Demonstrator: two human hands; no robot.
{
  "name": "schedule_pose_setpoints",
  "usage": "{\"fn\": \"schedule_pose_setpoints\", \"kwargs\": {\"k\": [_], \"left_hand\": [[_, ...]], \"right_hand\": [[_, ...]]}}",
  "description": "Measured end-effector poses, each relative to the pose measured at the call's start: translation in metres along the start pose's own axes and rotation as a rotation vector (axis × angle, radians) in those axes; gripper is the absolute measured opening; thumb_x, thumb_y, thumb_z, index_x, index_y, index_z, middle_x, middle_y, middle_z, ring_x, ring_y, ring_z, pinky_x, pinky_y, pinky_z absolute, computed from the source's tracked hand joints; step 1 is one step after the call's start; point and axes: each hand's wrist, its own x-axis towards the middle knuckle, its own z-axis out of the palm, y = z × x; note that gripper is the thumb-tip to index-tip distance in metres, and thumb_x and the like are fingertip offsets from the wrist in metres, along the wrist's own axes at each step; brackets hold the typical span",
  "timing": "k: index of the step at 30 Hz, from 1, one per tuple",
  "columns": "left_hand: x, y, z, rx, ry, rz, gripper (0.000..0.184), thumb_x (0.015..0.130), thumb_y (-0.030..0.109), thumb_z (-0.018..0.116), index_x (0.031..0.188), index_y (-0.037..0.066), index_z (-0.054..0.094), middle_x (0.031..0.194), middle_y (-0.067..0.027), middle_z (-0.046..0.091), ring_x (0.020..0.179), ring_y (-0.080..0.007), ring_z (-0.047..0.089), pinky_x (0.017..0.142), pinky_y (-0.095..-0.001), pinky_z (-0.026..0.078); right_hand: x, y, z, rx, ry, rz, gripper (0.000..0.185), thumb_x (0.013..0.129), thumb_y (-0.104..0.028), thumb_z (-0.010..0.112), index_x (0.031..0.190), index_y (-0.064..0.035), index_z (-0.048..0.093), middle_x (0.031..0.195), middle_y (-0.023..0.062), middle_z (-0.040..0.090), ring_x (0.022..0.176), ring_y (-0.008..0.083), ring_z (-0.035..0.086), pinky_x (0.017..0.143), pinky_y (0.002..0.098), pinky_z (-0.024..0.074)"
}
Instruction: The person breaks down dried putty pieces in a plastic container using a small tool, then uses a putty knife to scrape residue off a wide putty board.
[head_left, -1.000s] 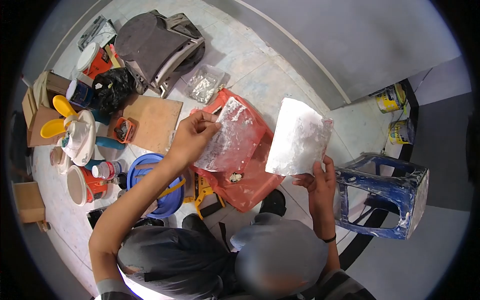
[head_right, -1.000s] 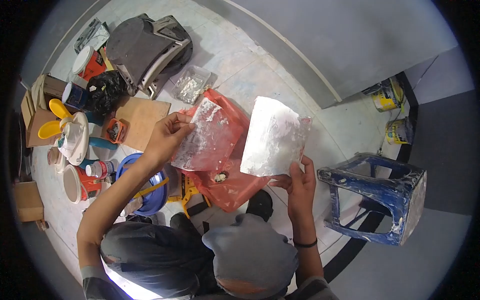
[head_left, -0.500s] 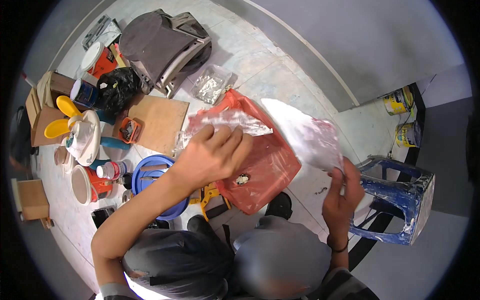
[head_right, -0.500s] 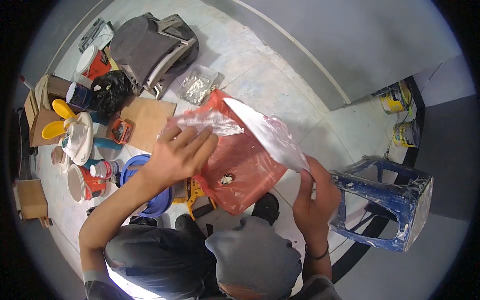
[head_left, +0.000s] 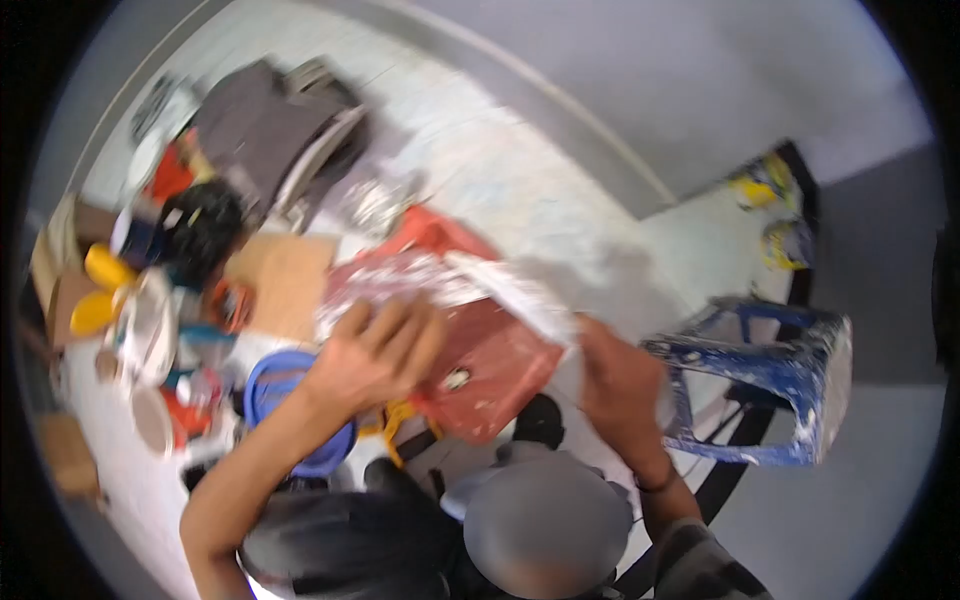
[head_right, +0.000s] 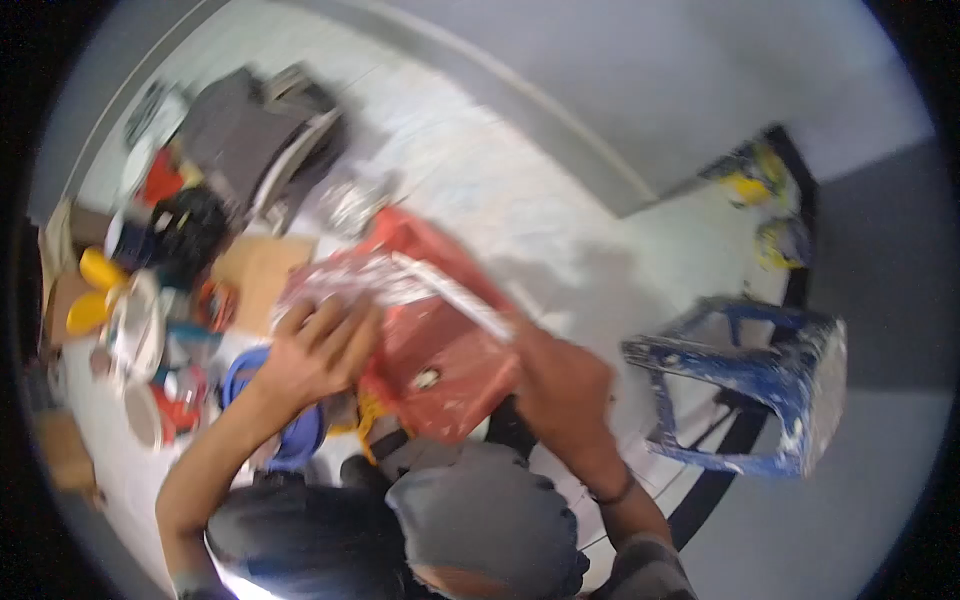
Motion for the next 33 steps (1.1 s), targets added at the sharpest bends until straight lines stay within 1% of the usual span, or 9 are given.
{"fn": "schedule_pose_setpoints", "kwargs": {"k": [3, 10, 14, 16, 19, 20, 22, 27, 33], "left_hand": [[0.003, -0.001, 0.007, -0.023, 0.048, -0.047, 0.032, 0.082, 0.014, 0.067, 0.11, -0.001, 0.07, 0.104, -0.0108, 0.074, 0.088, -0.0194, 0.066, 0.066, -0.0329, 0.047], [0.011, 0.006, 0.017, -0.27, -0.036, -0.12, 0.029, 0.079, 0.01, 0.066, 0.106, 0.0, 0.069, 0.097, -0.0097, 0.073, 0.082, -0.022, 0.065, 0.068, -0.0349, 0.049], [0.003, 0.017, 0.041, -0.373, -0.232, -0.253, 0.026, 0.08, 0.008, 0.065, 0.106, 0.005, 0.066, 0.096, -0.0093, 0.072, 0.085, -0.0255, 0.068, 0.072, -0.0388, 0.052], [-0.004, 0.026, 0.058, -0.436, -0.282, -0.307, 0.026, 0.085, 0.01, 0.066, 0.11, 0.006, 0.064, 0.101, -0.0121, 0.073, 0.089, -0.0315, 0.07, 0.074, -0.0438, 0.055], [-0.024, 0.044, 0.071, -0.866, -0.395, -0.544, 0.029, 0.093, 0.026, 0.071, 0.112, 0.005, 0.065, 0.1, -0.0183, 0.072, 0.091, -0.0395, 0.07, 0.077, -0.0509, 0.055], [-0.024, 0.042, 0.072, -0.93, -0.475, -0.609, 0.034, 0.094, 0.031, 0.071, 0.114, 0.005, 0.065, 0.101, -0.0202, 0.072, 0.094, -0.0419, 0.07, 0.08, -0.0527, 0.055], [-0.041, 0.03, 0.098, -0.793, -0.399, -0.675, 0.035, 0.093, 0.032, 0.071, 0.114, 0.006, 0.064, 0.1, -0.021, 0.072, 0.089, -0.0424, 0.07, 0.081, -0.0548, 0.053], [-0.058, -0.072, 0.153, -0.722, -0.227, -1.181, 0.033, 0.093, 0.029, 0.07, 0.113, 0.003, 0.064, 0.093, -0.0188, 0.076, 0.09, -0.0393, 0.074, 0.079, -0.0489, 0.057], [-0.123, -0.152, 0.276, -0.416, -0.465, -1.4, 0.052, 0.092, 0.05, 0.069, 0.103, -0.001, 0.07, 0.097, -0.0215, 0.076, 0.091, -0.0353, 0.075, 0.08, -0.0452, 0.058]], "right_hand": [[-0.015, 0.014, 0.016, 0.055, 0.081, 0.295, 0.021, 0.1, -0.012, 0.064, 0.119, -0.0059, 0.07, 0.089, 0.0169, 0.072, 0.073, 0.0351, 0.072, 0.062, 0.0392, 0.0556], [-0.028, 0.012, 0.02, 0.123, 0.129, 0.087, 0.023, 0.099, -0.014, 0.063, 0.12, -0.0066, 0.069, 0.085, 0.0174, 0.072, 0.069, 0.0355, 0.07, 0.061, 0.0402, 0.0557], [-0.037, 0.031, 0.031, 0.023, 0.019, 0.324, 0.023, 0.101, -0.015, 0.063, 0.122, -0.0091, 0.068, 0.082, 0.0186, 0.072, 0.07, 0.0354, 0.071, 0.062, 0.041, 0.0554], [-0.043, 0.038, 0.035, 0.217, 0.109, 0.504, 0.023, 0.104, -0.017, 0.061, 0.123, -0.0079, 0.067, 0.078, 0.0188, 0.07, 0.07, 0.0318, 0.074, 0.061, 0.0393, 0.0548], [-0.05, 0.046, 0.037, 0.344, 0.078, 0.561, 0.025, 0.107, -0.019, 0.058, 0.125, -0.0029, 0.065, 0.07, 0.0116, 0.064, 0.059, 0.0097, 0.055, 0.054, 0.0327, 0.0442], [-0.054, 0.053, 0.038, 0.35, 0.045, 0.556, 0.029, 0.108, -0.02, 0.054, 0.128, -0.0019, 0.064, 0.081, 0.0181, 0.07, 0.067, 0.0207, 0.066, 0.061, 0.0392, 0.0499], [-0.049, 0.053, 0.038, 0.327, 0.042, 0.582, 0.03, 0.109, -0.02, 0.054, 0.126, 0.0014, 0.064, 0.089, 0.011, 0.071, 0.072, 0.0109, 0.061, 0.063, 0.0331, 0.0485], [-0.047, 0.066, 0.053, 0.46, -0.001, 0.672, 0.029, 0.109, -0.018, 0.054, 0.126, 0.0032, 0.063, 0.091, 0.0101, 0.072, 0.078, 0.0106, 0.063, 0.069, 0.0281, 0.0503], [-0.045, 0.091, 0.071, 0.348, -0.095, 0.724, 0.029, 0.11, -0.018, 0.053, 0.128, 0.0027, 0.061, 0.097, 0.0084, 0.071, 0.08, 0.0091, 0.063, 0.066, 0.0267, 0.0499]]}}
